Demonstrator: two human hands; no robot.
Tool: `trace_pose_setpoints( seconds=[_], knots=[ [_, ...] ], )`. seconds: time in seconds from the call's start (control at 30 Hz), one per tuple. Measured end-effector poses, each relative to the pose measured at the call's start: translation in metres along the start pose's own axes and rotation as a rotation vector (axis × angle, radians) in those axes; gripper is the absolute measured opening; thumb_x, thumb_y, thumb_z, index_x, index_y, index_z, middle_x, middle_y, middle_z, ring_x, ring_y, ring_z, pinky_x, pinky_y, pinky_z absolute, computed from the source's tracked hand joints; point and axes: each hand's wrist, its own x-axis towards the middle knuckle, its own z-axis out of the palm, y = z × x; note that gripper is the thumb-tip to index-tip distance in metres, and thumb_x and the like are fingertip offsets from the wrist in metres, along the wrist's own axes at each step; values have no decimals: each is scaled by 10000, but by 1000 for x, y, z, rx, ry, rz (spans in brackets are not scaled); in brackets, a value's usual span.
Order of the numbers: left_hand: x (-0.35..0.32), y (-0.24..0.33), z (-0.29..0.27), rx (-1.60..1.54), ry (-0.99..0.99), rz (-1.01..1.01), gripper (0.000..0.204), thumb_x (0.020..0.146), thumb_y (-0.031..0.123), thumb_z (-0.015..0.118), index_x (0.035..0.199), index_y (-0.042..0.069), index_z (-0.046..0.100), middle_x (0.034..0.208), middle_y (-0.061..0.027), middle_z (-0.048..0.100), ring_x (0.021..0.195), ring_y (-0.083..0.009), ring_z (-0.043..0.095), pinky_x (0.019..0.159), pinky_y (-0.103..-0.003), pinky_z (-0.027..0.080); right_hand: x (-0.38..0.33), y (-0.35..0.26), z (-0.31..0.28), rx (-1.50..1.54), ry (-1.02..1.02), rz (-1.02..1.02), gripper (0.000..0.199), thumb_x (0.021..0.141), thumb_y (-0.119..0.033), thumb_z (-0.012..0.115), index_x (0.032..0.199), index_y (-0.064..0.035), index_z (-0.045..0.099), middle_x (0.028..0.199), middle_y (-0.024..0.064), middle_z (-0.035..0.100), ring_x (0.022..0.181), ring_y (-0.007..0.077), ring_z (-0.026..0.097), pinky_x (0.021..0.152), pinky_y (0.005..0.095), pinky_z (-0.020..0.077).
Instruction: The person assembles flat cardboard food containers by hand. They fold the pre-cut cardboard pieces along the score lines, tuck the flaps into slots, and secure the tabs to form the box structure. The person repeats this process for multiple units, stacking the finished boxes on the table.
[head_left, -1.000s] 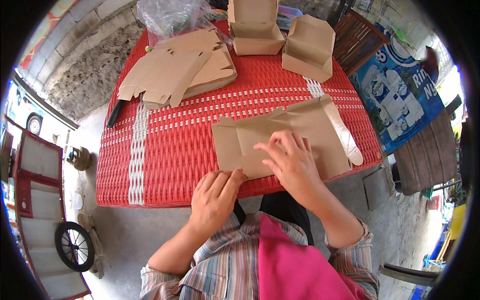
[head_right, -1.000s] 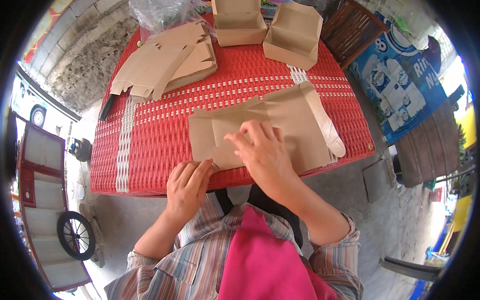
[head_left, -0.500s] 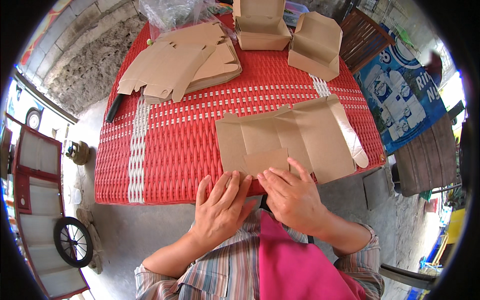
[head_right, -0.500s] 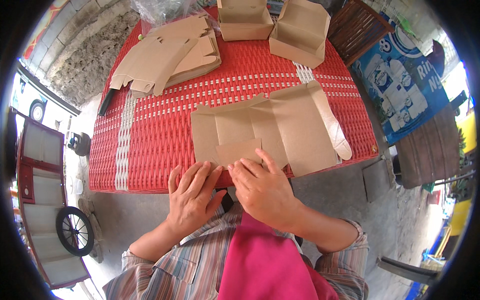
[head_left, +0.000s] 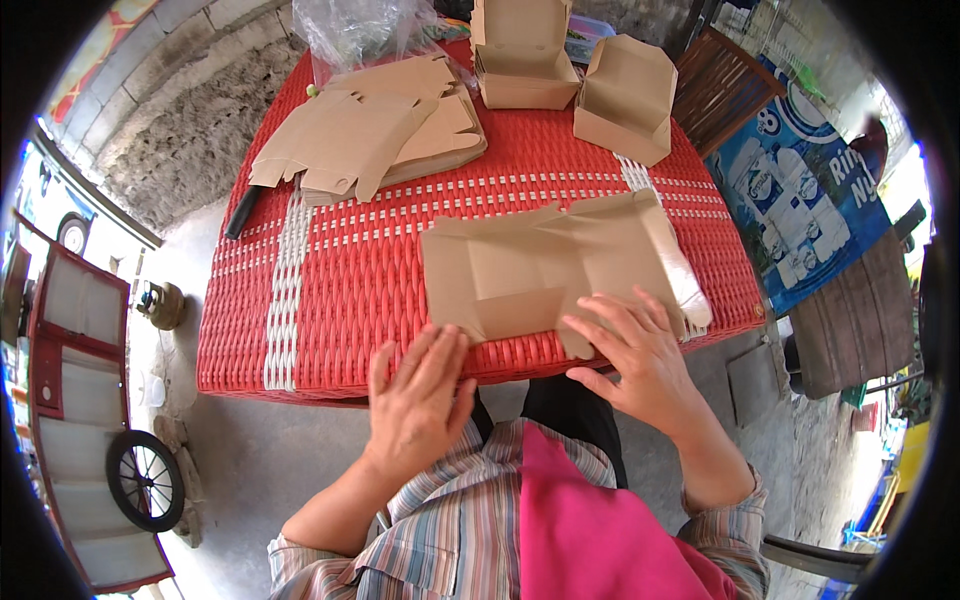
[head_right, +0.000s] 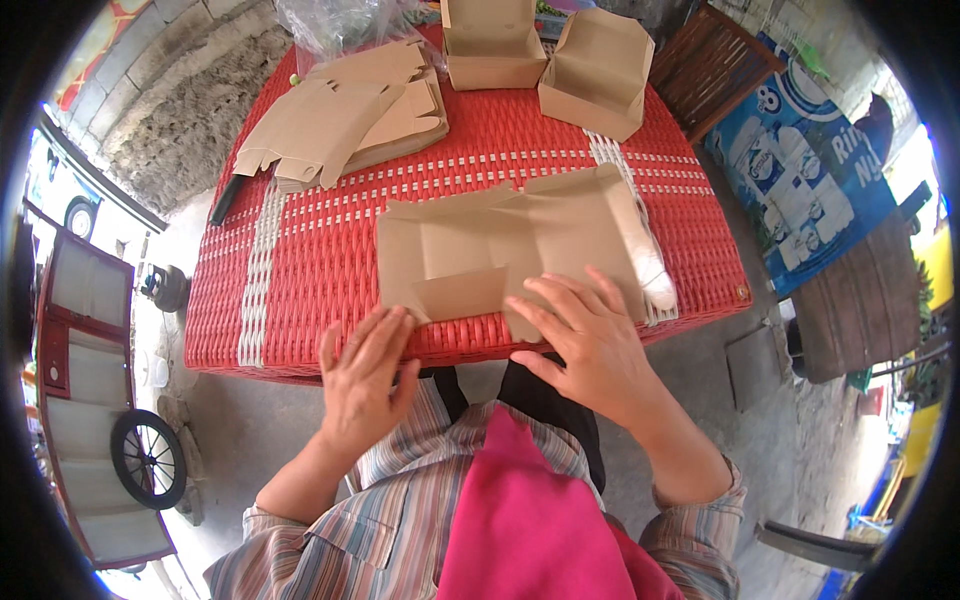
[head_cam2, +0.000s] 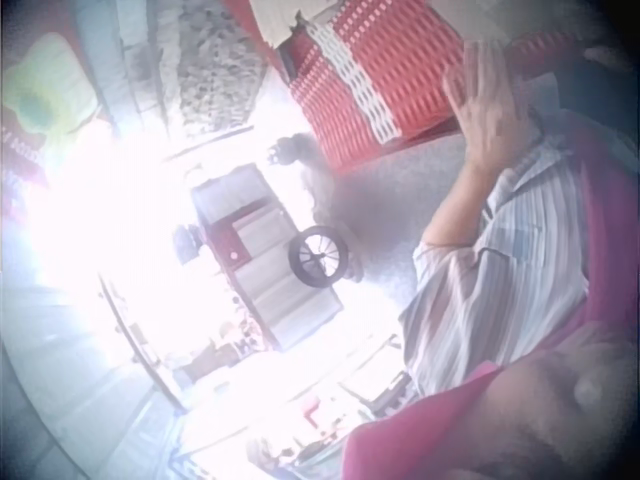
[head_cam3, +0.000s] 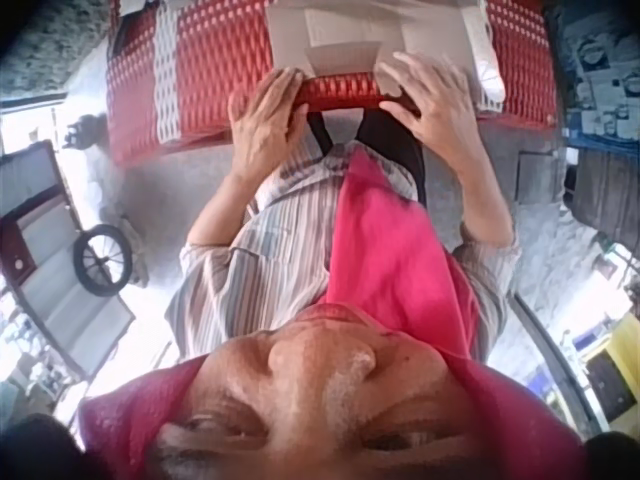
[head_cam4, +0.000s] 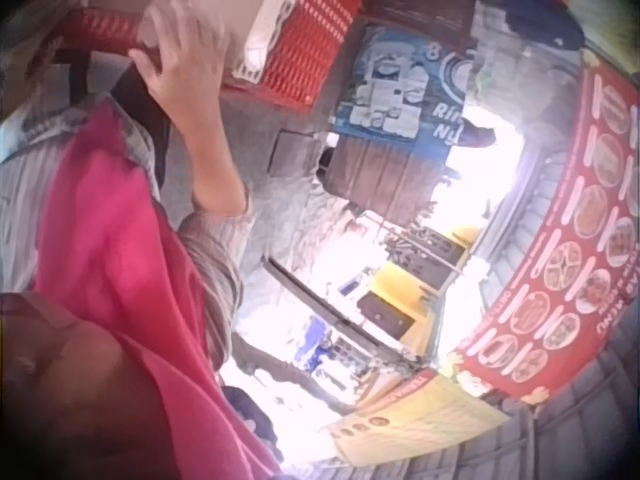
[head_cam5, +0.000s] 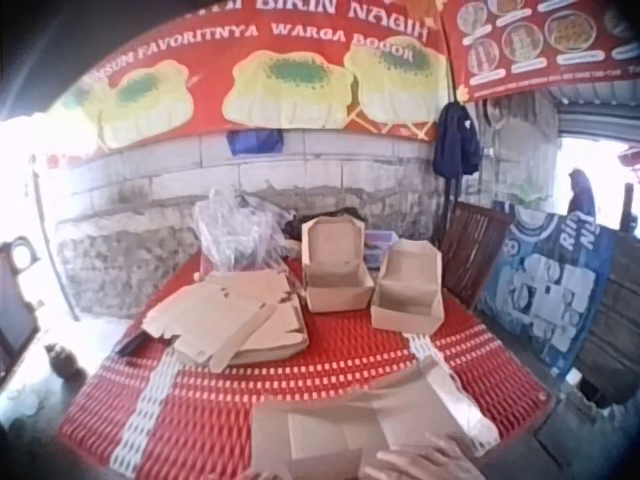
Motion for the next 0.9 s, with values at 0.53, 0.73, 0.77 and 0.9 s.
trace_pose_setpoints(
  seconds=[0.53,0.73,0.77,0.9],
  knots=[
    [14,18,2,56,-54,249,397,832,227,708,1183,55,640,1246,-56,598,1246,-200,531,1114,-467,279,-7,-3,16,-18,22,-151,294,816,-88,675,1103,-25,659,1150,94,642,1127,242,600,1005,420,456],
    [42,7,2,-183,-12,238,167,812,90,700,964,23,682,997,-65,645,929,-266,629,931,-421,448,9,7,2,268,-35,-44,182,817,-56,668,994,-24,694,971,87,665,975,270,639,848,386,515],
    [46,7,1,-245,-15,193,136,815,87,697,930,17,674,955,-76,636,894,-279,618,884,-416,456,15,6,-3,357,-89,17,166,815,-50,675,975,-16,697,938,88,661,941,269,643,819,385,512],
    [59,7,1,-411,-31,69,81,827,73,683,839,1,648,821,-110,600,804,-316,582,744,-403,458,26,25,-4,457,-191,-43,125,837,-61,671,938,9,692,874,92,640,840,269,633,739,374,491]
  ],
)
